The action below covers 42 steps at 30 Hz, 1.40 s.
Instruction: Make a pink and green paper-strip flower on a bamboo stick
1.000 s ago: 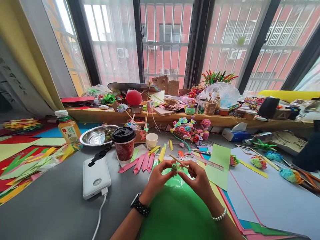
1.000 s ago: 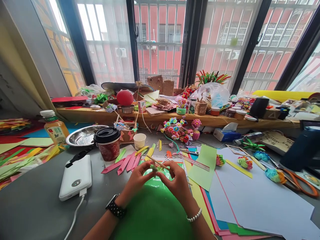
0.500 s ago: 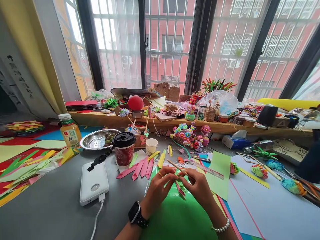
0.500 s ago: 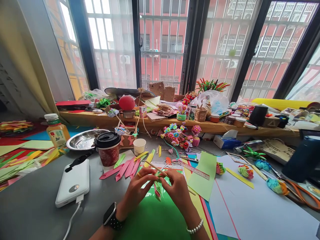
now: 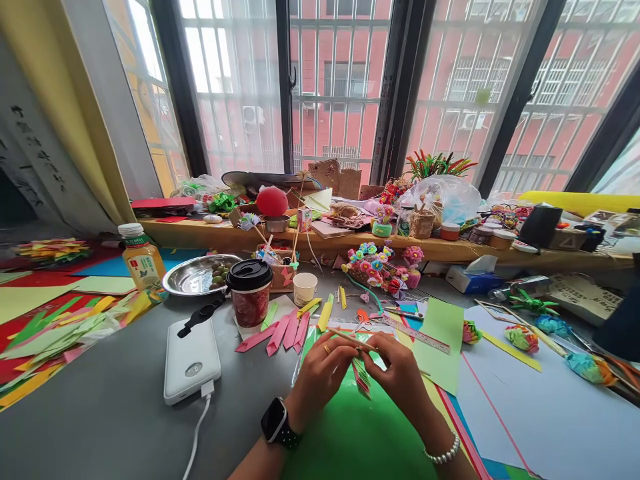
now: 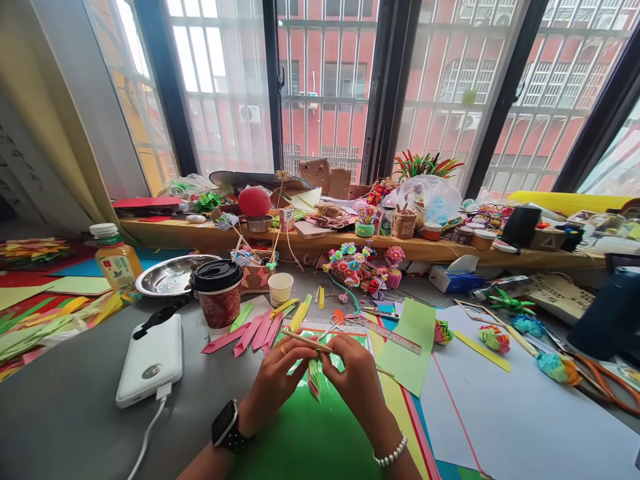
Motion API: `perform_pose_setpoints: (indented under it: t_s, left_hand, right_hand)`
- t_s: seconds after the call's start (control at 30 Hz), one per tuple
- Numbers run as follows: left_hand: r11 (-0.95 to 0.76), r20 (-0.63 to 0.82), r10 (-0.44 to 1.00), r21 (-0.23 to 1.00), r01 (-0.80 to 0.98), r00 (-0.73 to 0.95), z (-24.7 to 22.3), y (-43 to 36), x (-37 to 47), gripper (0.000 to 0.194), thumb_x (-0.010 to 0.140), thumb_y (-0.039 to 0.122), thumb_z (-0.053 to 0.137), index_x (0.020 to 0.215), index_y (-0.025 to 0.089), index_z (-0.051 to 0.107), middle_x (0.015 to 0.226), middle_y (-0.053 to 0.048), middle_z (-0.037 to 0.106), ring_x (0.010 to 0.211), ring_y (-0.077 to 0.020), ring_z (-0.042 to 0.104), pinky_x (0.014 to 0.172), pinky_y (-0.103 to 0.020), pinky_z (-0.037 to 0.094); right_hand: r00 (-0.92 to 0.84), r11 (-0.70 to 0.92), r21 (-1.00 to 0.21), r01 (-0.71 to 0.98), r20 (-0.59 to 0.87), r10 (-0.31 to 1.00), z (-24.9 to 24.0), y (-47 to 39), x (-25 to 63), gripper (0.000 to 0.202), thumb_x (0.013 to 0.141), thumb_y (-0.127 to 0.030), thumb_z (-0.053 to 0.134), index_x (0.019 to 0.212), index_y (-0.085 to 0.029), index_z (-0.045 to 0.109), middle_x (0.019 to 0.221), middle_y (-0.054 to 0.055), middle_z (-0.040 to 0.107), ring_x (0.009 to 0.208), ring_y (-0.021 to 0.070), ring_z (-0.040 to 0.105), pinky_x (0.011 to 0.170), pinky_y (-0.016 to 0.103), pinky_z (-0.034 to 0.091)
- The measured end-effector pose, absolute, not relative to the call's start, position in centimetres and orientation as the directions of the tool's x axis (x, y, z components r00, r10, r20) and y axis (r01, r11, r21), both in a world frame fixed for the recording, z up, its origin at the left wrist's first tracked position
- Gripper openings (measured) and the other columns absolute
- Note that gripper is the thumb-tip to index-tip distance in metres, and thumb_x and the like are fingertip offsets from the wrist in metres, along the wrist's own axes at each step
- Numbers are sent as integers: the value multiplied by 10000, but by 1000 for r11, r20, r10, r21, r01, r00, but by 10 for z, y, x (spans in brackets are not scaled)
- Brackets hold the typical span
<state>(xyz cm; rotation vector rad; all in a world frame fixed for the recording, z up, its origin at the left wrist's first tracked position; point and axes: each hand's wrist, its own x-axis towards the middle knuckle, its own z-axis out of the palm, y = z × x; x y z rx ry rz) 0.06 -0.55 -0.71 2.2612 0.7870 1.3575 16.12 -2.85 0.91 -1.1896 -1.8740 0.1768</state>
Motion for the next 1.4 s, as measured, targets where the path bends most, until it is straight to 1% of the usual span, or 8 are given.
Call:
perform_pose_setpoints:
  t_s: [0.3,0.43,0.6,0.77,0.9,1.1,1.23,1.4]
  left_hand:
    - [-715,627,697,644,273,346,-1,-5,1,184,761,151,523,847,269,636,862,-27,681,853,-201,589,844,-354,400]
    - [-682,607,728,685,254,317,2,-3,1,150,735,144,547,833,234,616,865,-36,670,867,-202,582,802,-326,422]
    - [-575,510,814,774,264,278,2,-1,1,114,709,174,589,818,204,597,860,-45,659,826,-199,590,751,-298,438]
    - [-491,436,853,856,159,287,5,-2,2,129,710,239,605,822,182,572,819,-40,648,776,-180,596,717,-269,452]
    - [-494,436,849,856,156,298,6,-2,3,128,719,269,597,796,168,574,823,-45,645,787,-177,594,737,-277,452]
    - [-479,402,857,852,212,323,9,-4,2,166,717,285,595,828,162,594,821,-43,647,788,-182,591,739,-286,447]
    - [-451,378,857,879,156,351,10,-3,2,164,708,285,605,814,160,594,828,-42,635,813,-190,579,753,-293,442]
    - [-361,325,864,932,23,384,6,-1,2,159,689,278,632,766,145,590,734,-28,605,734,-177,581,714,-295,458]
  right_hand:
    - [-174,539,-550,637,579,797,13,-30,165,88,778,-193,502,709,-189,557,681,5,552,560,121,473,482,210,349]
    - [-173,532,-592,606,554,814,16,-31,169,107,791,-264,520,778,-186,592,703,12,570,542,117,468,465,212,344]
    - [-209,536,-608,585,525,825,17,-32,171,224,724,-383,613,819,-181,589,759,27,583,583,133,494,467,217,357]
    - [-187,532,-572,624,551,813,15,-32,170,199,748,-348,596,850,-178,580,781,34,592,598,139,507,486,222,377]
    - [-187,562,-548,620,592,784,16,-33,170,220,750,-332,595,923,-198,580,803,25,610,591,131,510,485,214,388]
    - [-176,581,-553,598,617,767,16,-33,169,139,787,-312,546,811,-187,600,740,25,603,555,120,495,469,206,372]
    - [-154,569,-615,546,594,790,15,-32,169,198,784,-360,545,774,-176,618,697,25,583,506,102,446,441,203,340]
    - [-104,475,-777,413,477,873,15,-31,169,261,738,-418,585,741,-159,619,596,-21,483,451,73,313,411,202,267]
